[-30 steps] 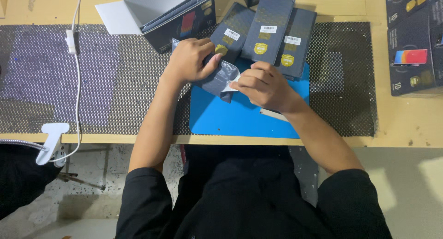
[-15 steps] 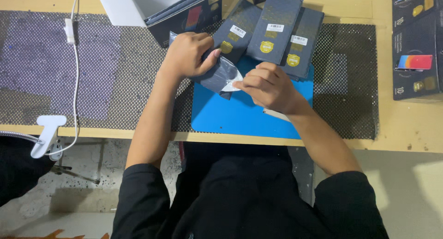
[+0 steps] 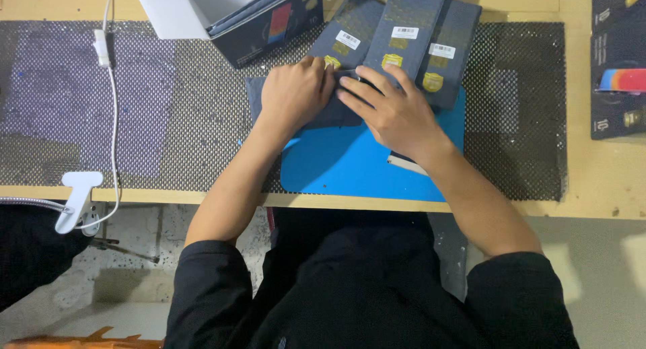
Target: The person removes protective plastic films from phone screen replacement parts by hand, slides each screen into a bubble wrap sleeve, and stacks the sleeved screens together on a table.
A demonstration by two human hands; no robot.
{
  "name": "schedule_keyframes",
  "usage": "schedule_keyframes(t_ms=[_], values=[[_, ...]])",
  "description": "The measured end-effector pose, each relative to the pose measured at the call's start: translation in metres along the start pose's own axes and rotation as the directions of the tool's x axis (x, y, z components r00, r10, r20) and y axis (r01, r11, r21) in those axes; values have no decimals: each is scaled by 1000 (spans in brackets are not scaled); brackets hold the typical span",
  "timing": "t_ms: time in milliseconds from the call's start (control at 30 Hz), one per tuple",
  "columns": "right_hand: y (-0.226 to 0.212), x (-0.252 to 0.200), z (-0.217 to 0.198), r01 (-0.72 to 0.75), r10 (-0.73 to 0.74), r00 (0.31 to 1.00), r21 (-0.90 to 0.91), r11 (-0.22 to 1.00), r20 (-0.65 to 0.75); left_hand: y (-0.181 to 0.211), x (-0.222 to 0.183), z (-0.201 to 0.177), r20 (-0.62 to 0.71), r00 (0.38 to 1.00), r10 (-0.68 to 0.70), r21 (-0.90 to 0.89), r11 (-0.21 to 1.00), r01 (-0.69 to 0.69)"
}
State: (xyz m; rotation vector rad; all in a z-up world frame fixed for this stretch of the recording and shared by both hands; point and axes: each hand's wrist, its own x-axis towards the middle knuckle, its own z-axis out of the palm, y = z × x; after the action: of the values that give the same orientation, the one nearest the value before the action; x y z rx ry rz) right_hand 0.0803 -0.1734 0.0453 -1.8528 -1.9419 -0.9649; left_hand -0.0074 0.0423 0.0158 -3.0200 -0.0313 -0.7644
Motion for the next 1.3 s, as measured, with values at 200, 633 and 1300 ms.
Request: schedule_keyframes(t_ms=[200, 633, 1300], values=[[6, -20, 25, -55, 55, 998, -15, 998, -23, 8, 0, 3, 17, 1000, -10, -26, 1000, 10], [7, -11, 8, 109, -81, 984, 179, 978, -156, -26, 5, -24, 131, 991, 13, -345, 938, 33], [3, -18, 23, -12, 13, 996, -7, 1000, 93, -5, -4, -3, -8, 1000, -5, -13, 1000, 5]])
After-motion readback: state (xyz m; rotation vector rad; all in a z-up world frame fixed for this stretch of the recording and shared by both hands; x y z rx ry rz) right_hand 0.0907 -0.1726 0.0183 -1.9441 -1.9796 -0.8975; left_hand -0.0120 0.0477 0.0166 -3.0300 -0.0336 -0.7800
